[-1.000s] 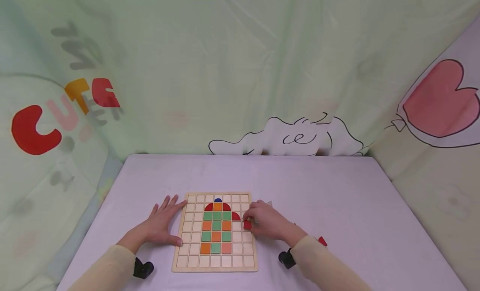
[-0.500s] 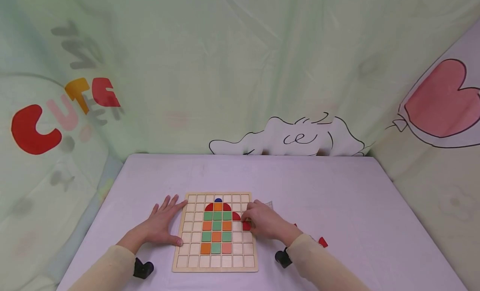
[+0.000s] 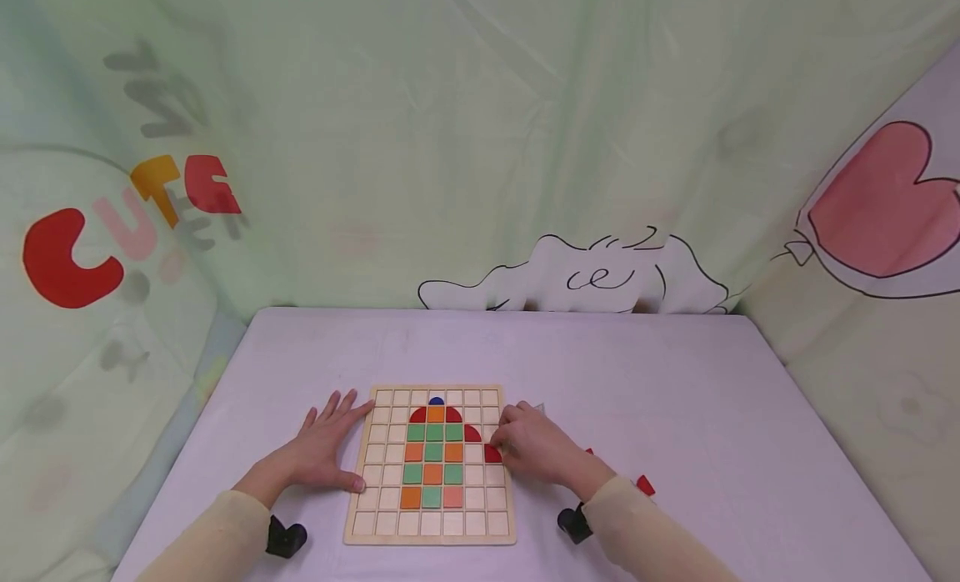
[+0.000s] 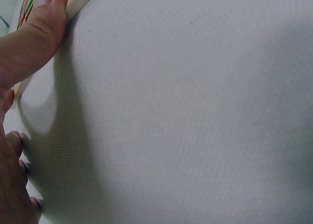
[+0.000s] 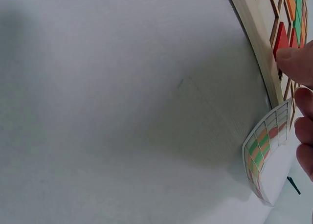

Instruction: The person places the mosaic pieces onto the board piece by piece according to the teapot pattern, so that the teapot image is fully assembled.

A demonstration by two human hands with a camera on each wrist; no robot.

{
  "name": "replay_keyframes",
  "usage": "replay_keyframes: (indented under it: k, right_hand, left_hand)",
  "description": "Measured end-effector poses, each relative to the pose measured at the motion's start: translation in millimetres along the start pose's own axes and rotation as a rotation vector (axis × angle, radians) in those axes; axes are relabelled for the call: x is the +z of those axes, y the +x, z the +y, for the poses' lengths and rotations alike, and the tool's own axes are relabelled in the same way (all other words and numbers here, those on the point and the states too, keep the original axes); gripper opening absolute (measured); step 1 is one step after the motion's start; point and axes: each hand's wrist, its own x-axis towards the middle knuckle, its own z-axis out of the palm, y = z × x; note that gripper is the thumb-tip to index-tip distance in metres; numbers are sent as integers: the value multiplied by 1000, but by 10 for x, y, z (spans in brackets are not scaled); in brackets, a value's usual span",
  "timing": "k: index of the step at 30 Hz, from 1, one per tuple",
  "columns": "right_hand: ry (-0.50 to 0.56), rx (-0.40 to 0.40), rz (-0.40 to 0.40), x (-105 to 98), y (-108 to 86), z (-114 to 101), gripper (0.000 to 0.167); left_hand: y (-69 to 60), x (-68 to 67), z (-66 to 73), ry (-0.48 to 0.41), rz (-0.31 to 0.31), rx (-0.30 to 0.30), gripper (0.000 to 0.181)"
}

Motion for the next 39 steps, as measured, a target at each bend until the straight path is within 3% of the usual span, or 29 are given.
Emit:
replay_keyframes:
  k: [10,15,24,29,39]
  right_hand:
    - [-4,-44,32,33,-42,33,16]
    - [67,-38,54,-10,-95,47,19]
    - [242,134,61,-85,-344,223,27]
    - [319,140,63,-124,-508,394,27]
    - [308,203,102,-129,-789,669,26]
  left_hand:
    - [-4,44,-30,-4,-2,-5,122]
    - [-10,30,-18,-1,-5,-2,122]
    - [-23,1,9,1,-1,0,122]
    - [-30,-10,23,-1,-1,-2,121]
    - [2,-5,6,5,-9,4,121]
